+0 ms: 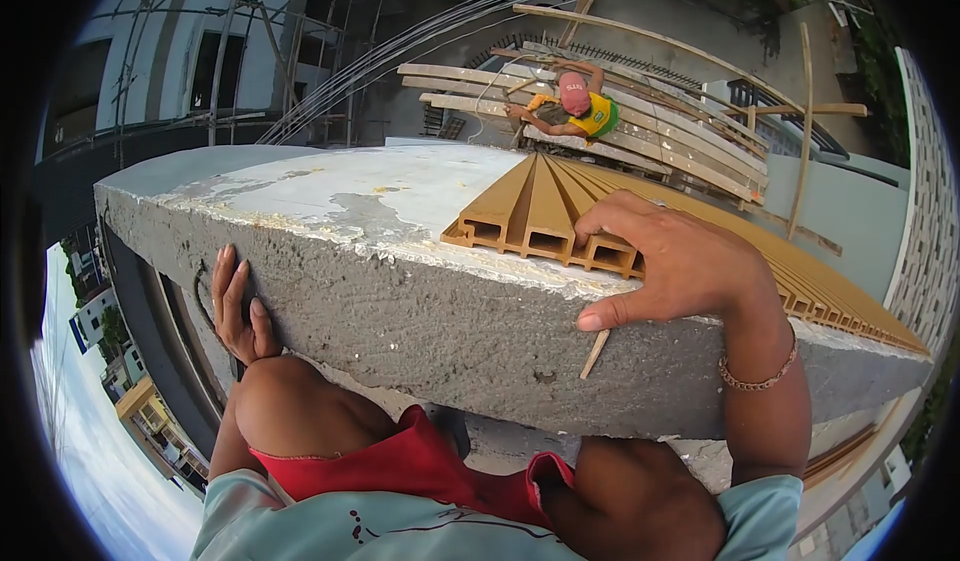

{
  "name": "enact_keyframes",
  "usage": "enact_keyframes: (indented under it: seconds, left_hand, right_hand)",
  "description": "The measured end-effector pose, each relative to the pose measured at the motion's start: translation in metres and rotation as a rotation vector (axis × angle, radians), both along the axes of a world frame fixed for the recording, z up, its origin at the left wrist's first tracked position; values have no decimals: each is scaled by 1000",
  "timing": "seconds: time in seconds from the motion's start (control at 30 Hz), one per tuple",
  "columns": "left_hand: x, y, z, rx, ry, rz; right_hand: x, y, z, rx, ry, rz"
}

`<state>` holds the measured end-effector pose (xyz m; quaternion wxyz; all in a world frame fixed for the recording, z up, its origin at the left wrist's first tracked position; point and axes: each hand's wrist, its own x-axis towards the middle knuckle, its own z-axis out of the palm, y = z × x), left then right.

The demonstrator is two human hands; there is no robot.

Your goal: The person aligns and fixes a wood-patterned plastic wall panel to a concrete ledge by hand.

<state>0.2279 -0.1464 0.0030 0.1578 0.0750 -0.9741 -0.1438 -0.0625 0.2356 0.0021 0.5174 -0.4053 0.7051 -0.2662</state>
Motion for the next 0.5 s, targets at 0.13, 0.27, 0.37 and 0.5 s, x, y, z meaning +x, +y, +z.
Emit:
enact_keyframes:
  seconds: [0.13,0.27,0.37,0.5]
  left_hand:
    - [0,-1,0,-3,0,-6]
    - [0,-1,0,1,1,-7]
    - [0,-1,0,4,6,-6]
    - [0,0,0,0,-1,-4]
  right_hand:
    - [0,-1,0,7,7,4]
    - [0,-1,0,17,9,5]
    - [0,0,0,4,11,2]
    - [1,-1,-1,-12,12,0]
